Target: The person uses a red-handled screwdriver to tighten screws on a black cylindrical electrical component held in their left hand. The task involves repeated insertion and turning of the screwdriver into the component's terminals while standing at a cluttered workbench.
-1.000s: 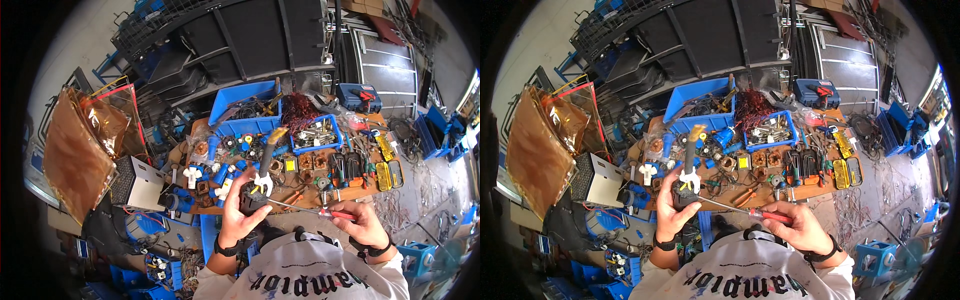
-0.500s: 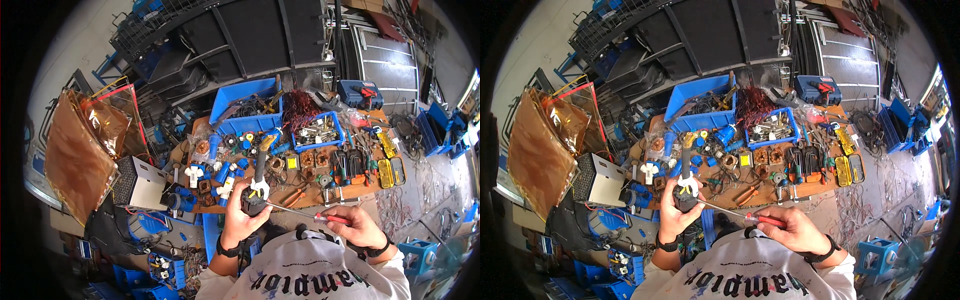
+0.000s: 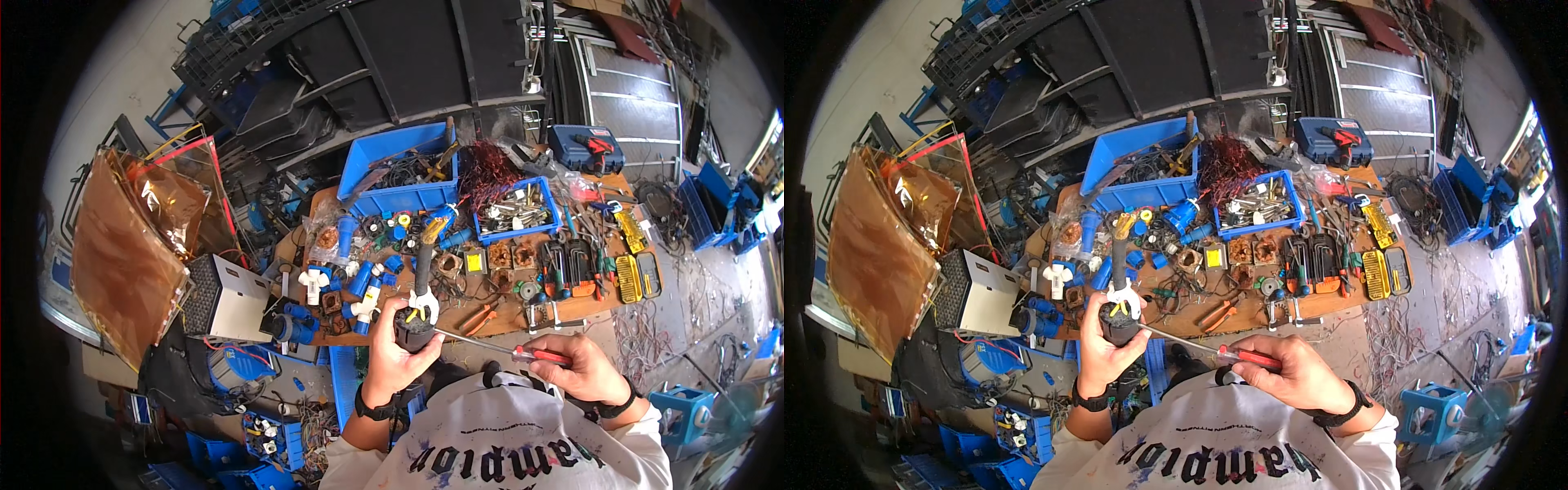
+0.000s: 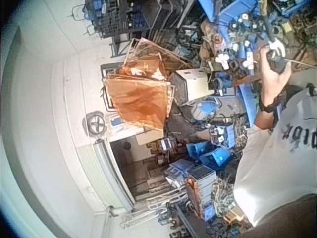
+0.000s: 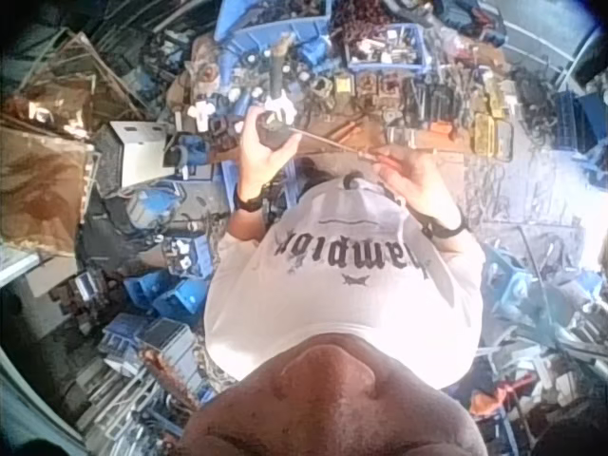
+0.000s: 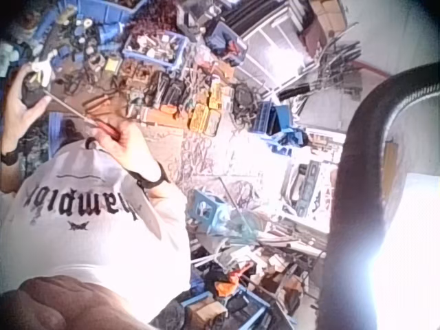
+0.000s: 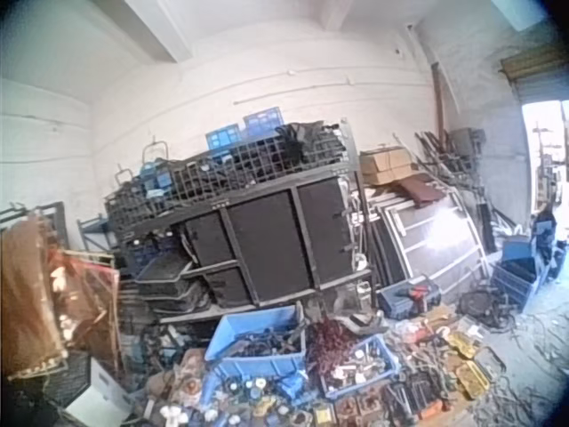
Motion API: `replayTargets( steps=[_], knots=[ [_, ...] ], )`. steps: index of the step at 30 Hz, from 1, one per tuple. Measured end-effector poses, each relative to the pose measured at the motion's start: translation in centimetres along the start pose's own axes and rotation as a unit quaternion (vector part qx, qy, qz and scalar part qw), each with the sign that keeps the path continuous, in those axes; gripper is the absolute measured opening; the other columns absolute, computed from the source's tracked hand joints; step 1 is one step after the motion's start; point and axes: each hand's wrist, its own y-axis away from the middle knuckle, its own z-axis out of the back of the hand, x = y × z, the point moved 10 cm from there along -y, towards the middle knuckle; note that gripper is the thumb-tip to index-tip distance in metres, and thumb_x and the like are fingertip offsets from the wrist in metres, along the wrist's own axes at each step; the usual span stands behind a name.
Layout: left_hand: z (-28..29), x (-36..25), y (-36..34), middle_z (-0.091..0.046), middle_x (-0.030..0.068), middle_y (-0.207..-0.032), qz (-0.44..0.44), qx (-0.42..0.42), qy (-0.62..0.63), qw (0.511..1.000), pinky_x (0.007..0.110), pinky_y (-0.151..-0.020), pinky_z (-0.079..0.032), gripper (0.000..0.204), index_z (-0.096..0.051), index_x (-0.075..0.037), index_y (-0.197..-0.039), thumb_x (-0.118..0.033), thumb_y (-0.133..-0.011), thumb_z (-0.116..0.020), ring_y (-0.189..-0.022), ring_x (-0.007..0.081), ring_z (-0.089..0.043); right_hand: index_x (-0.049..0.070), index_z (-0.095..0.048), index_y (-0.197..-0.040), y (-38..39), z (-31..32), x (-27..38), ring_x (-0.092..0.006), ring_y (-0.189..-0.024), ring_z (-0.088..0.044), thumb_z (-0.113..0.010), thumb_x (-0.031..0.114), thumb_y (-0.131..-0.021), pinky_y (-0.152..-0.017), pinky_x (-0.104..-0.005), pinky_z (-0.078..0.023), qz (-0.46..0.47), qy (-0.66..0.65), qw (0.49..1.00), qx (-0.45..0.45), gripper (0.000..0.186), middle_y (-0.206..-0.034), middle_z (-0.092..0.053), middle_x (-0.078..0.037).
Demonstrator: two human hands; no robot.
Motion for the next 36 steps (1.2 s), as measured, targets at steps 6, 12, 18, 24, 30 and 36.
replayTargets(
  steps=[6, 12, 18, 24, 30, 36],
  knots=[
    [-0.2, 0.1, -0.1, -0.062, 0.0076, -0.091, 0.001, -0.004, -0.013, 1.000, 0.027, -0.073, -0.049, 0.049, -0.045, -0.001, -0.108, -0.001, -0.070, -0.076, -0.081, 0.0117, -0.060, 0.002, -0.064, -0.108, 0.1, -0.1, -0.8, -0.0079, -0.062, -0.053, -0.064, 0.015, -0.088, -0.059, -0.0262, -0.045, -0.016, -0.009, 1.000, 0.006, 0.024, -0.071, -0.063, -0.004],
    [-0.2, 0.2, -0.1, -0.062, 0.0078, -0.090, -0.001, -0.004, -0.023, 1.000, 0.027, -0.071, -0.049, 0.047, -0.045, -0.002, -0.106, -0.001, -0.070, -0.075, -0.079, 0.0112, -0.059, 0.002, -0.064, -0.109, 0.0, -0.2, -0.4, -0.0074, -0.063, -0.055, -0.064, 0.015, -0.087, -0.060, -0.0253, -0.046, -0.010, 0.003, 1.000, -0.005, 0.025, -0.073, -0.065, -0.005],
    [0.2, 0.5, -0.1, -0.060, 0.0057, -0.087, -0.005, -0.014, -0.036, 0.999, 0.026, -0.070, -0.048, 0.046, -0.045, -0.003, -0.104, 0.000, -0.070, -0.074, -0.076, 0.0110, -0.057, 0.004, -0.064, -0.110, -0.1, -0.4, 0.0, -0.0077, -0.060, -0.057, -0.065, 0.015, -0.087, -0.058, -0.0265, -0.047, 0.000, 0.046, 0.999, -0.003, 0.026, -0.069, -0.066, -0.006],
    [0.5, 0.8, 0.3, -0.059, 0.0053, -0.089, 0.005, -0.023, -0.017, 1.000, 0.026, -0.071, -0.048, 0.046, -0.044, -0.003, -0.105, 0.001, -0.070, -0.074, -0.078, 0.0102, -0.057, 0.005, -0.064, -0.110, -0.3, -0.7, 0.9, -0.0117, -0.057, -0.059, -0.066, 0.016, -0.086, -0.057, -0.0272, -0.048, 0.046, 0.065, 0.997, -0.013, 0.027, -0.072, -0.066, -0.009],
    [0.3, 0.8, 0.7, -0.059, 0.0046, -0.090, 0.024, -0.016, 0.017, 0.999, 0.025, -0.072, -0.047, 0.047, -0.044, -0.003, -0.106, 0.002, -0.070, -0.074, -0.079, 0.0095, -0.056, 0.004, -0.063, -0.111, -0.2, -1.3, 0.2, -0.0117, -0.059, -0.058, -0.065, 0.016, -0.086, -0.059, -0.0278, -0.048, -0.003, 0.071, 0.997, 0.030, 0.028, -0.071, -0.065, -0.008],
    [0.6, 0.6, 0.9, -0.058, 0.0045, -0.088, 0.008, -0.019, -0.006, 1.000, 0.024, -0.071, -0.047, 0.046, -0.044, -0.003, -0.106, 0.002, -0.070, -0.074, -0.079, 0.0094, -0.056, 0.002, -0.063, -0.111, -0.1, -1.8, -0.5, -0.0080, -0.068, -0.056, -0.063, 0.020, -0.090, -0.064, -0.0259, -0.047, -0.043, -0.018, 0.998, 0.034, 0.027, -0.078, -0.067, -0.006]
  ],
)
